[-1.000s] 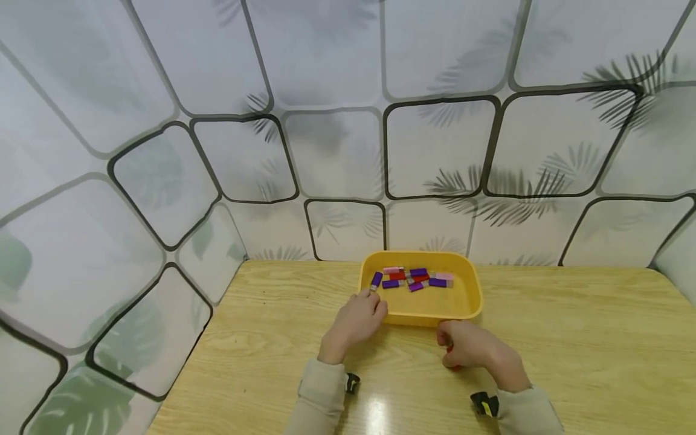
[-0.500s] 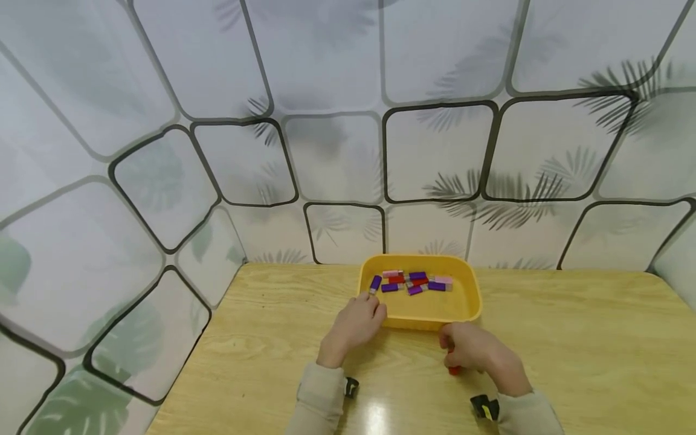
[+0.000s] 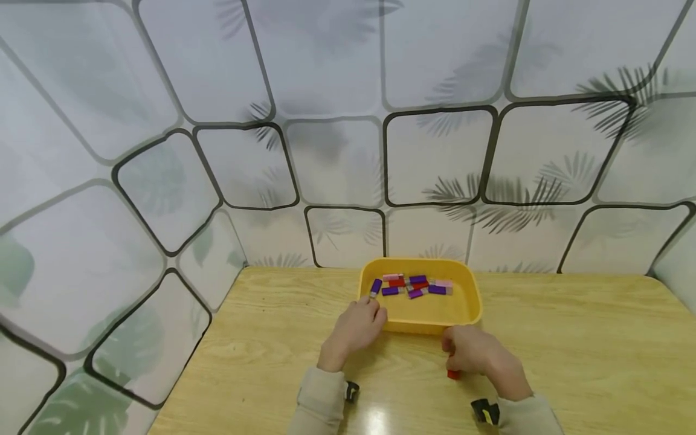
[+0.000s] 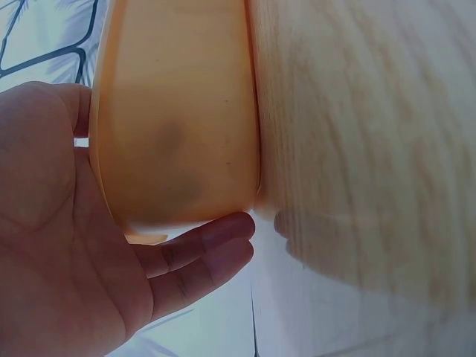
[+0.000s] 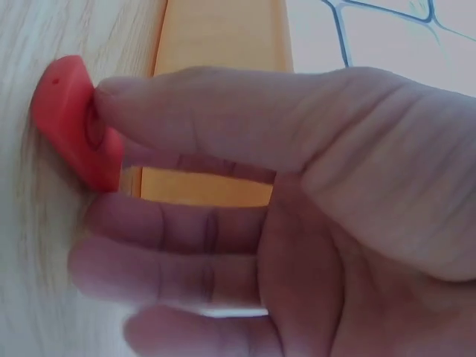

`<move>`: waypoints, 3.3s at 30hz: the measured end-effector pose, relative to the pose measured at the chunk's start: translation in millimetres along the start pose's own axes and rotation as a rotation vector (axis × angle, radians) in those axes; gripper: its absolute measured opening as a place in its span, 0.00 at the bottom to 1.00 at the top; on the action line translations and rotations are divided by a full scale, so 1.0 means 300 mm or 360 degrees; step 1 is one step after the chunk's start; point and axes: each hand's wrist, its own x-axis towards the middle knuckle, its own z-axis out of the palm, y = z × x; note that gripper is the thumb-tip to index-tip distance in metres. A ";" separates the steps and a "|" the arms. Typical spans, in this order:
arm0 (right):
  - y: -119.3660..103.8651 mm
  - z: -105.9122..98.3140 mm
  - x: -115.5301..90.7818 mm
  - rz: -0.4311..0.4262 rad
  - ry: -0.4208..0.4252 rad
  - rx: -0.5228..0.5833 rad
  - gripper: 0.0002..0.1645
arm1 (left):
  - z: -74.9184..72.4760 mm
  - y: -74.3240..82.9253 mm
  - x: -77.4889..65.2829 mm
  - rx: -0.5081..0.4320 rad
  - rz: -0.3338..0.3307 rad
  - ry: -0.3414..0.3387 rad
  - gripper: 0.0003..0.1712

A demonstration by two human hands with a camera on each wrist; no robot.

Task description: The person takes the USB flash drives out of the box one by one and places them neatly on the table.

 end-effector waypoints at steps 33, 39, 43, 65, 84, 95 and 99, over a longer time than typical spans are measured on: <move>-0.023 -0.009 -0.006 -0.0134 -0.0095 0.0069 0.09 | 0.007 -0.007 0.006 -0.0011 0.0001 -0.0021 0.20; -0.042 -0.032 -0.025 -0.0322 -0.0118 0.0174 0.12 | 0.008 -0.014 0.008 -0.0023 0.0014 -0.0009 0.20; -0.057 -0.056 -0.034 -0.0384 -0.0048 0.0288 0.11 | 0.011 -0.016 0.007 -0.0024 0.0024 -0.0009 0.20; -0.003 -0.062 0.057 -0.0306 0.0744 0.0204 0.17 | 0.003 -0.013 0.010 -0.0006 0.0007 -0.0006 0.19; 0.040 -0.001 0.104 -0.0160 0.0646 -0.0041 0.17 | 0.006 -0.005 0.011 0.0031 0.0012 -0.0068 0.21; 0.040 -0.052 0.149 -0.0157 0.0574 0.0080 0.33 | -0.004 -0.010 0.030 0.0001 0.0029 -0.0036 0.21; 0.043 -0.073 0.151 -0.0269 0.0588 -0.0004 0.27 | -0.003 0.000 0.031 0.0006 0.0006 -0.0043 0.21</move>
